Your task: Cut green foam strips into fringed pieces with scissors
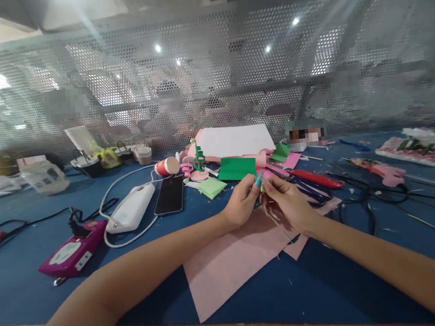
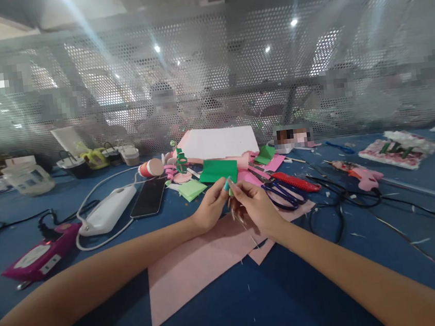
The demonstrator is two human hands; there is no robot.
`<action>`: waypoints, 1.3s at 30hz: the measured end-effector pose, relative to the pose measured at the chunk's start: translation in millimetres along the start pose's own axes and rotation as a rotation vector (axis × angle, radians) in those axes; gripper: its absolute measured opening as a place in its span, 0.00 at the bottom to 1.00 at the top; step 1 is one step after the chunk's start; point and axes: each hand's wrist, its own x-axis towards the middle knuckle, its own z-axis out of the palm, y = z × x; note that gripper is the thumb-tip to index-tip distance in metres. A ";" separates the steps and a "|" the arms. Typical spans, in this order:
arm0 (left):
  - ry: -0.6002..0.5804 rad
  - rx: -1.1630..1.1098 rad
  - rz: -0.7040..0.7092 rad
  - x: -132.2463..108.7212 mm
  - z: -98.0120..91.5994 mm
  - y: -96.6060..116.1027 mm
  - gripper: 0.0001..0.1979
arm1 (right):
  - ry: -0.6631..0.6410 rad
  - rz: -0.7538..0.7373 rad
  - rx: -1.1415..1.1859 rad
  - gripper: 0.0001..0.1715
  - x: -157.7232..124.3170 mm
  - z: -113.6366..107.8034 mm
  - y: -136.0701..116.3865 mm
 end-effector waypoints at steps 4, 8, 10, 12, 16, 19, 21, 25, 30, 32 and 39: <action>-0.019 0.034 0.109 0.4 -1.0 3.9 0.18 | 0.037 -0.001 -0.104 0.21 1.1 -3.3 2.4; -0.014 0.068 0.159 0.8 -1.3 8.7 0.21 | 0.041 -0.024 -0.179 0.23 2.4 -5.7 4.1; -0.006 0.069 0.149 1.0 -1.2 9.7 0.21 | 0.014 -0.050 -0.196 0.23 2.5 -6.3 3.2; 0.002 0.076 0.150 1.1 -1.1 9.6 0.21 | -0.021 -0.075 -0.215 0.22 2.4 -6.7 1.6; 0.021 0.088 0.147 0.9 -0.9 7.1 0.19 | -0.039 -0.105 -0.278 0.21 1.9 -7.9 -0.4; 0.022 0.060 0.091 0.3 -0.7 4.2 0.17 | -0.050 -0.102 -0.324 0.20 0.6 -8.2 -0.1; 0.026 0.043 0.048 -0.2 -0.7 2.8 0.15 | -0.072 -0.089 -0.331 0.20 -0.8 -7.7 0.4; 0.051 0.055 0.007 -0.6 -0.7 2.2 0.14 | -0.085 -0.089 -0.320 0.19 -3.0 -5.4 0.2; 0.085 0.094 -0.005 0.0 0.2 0.6 0.15 | -0.043 -0.080 -0.281 0.20 -2.0 -1.5 -2.1; 0.111 0.105 -0.005 0.2 0.5 -0.7 0.15 | -0.018 -0.070 -0.237 0.20 -1.4 -0.3 -2.0; 0.158 0.149 0.019 0.3 -0.7 3.9 0.17 | 0.050 -0.056 -0.187 0.20 -1.1 -0.2 0.7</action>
